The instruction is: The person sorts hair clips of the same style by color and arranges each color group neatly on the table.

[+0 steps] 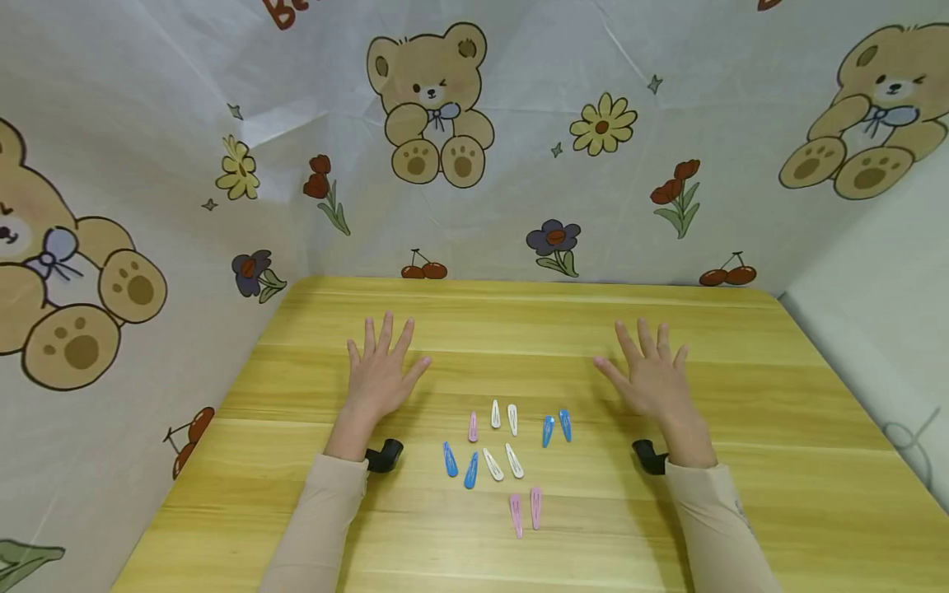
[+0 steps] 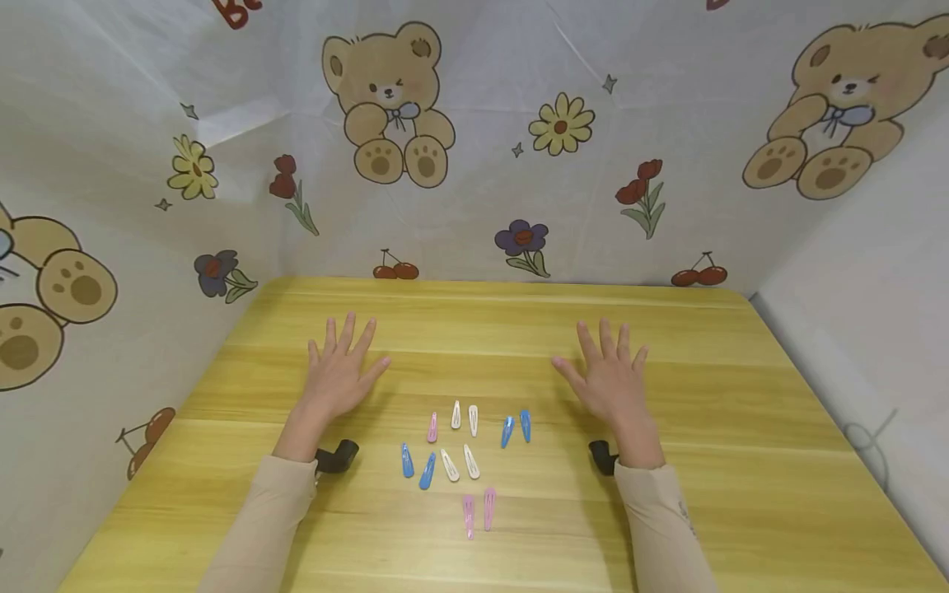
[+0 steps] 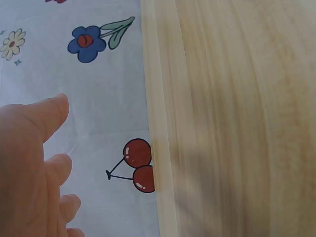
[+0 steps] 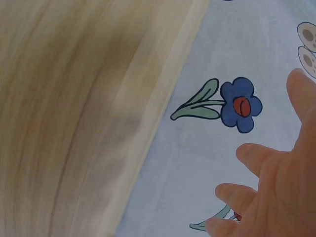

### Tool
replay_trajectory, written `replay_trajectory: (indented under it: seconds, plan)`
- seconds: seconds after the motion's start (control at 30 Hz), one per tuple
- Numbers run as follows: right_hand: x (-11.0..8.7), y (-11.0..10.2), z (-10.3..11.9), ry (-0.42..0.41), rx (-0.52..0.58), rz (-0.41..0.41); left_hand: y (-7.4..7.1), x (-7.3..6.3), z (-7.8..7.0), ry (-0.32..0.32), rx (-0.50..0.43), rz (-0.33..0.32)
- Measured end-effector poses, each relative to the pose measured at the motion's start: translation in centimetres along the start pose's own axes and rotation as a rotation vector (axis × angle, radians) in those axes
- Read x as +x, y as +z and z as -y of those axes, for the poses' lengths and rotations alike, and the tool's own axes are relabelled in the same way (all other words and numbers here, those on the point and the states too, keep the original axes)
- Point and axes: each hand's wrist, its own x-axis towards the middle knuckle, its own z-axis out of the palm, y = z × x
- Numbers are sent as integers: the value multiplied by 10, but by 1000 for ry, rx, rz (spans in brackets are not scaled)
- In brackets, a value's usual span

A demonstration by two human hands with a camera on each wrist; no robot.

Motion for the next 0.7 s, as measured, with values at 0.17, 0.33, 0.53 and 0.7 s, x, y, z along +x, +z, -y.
replay_trajectory:
  seconds: [0.17, 0.33, 0.53, 0.7]
  plan:
    - [-2, 1, 0, -5, 12, -20, 0, -1, 0, 5, 1, -1]
    - [-1, 2, 0, -29, 39, -97, -3, -1, -2, 9, -5, -2]
    - [-2, 3, 3, -66, 111, -225, -6, -2, -5, 60, -86, -22]
    - [-6, 7, 8, -111, 238, -296, -4, -7, -10, 119, -209, -48]
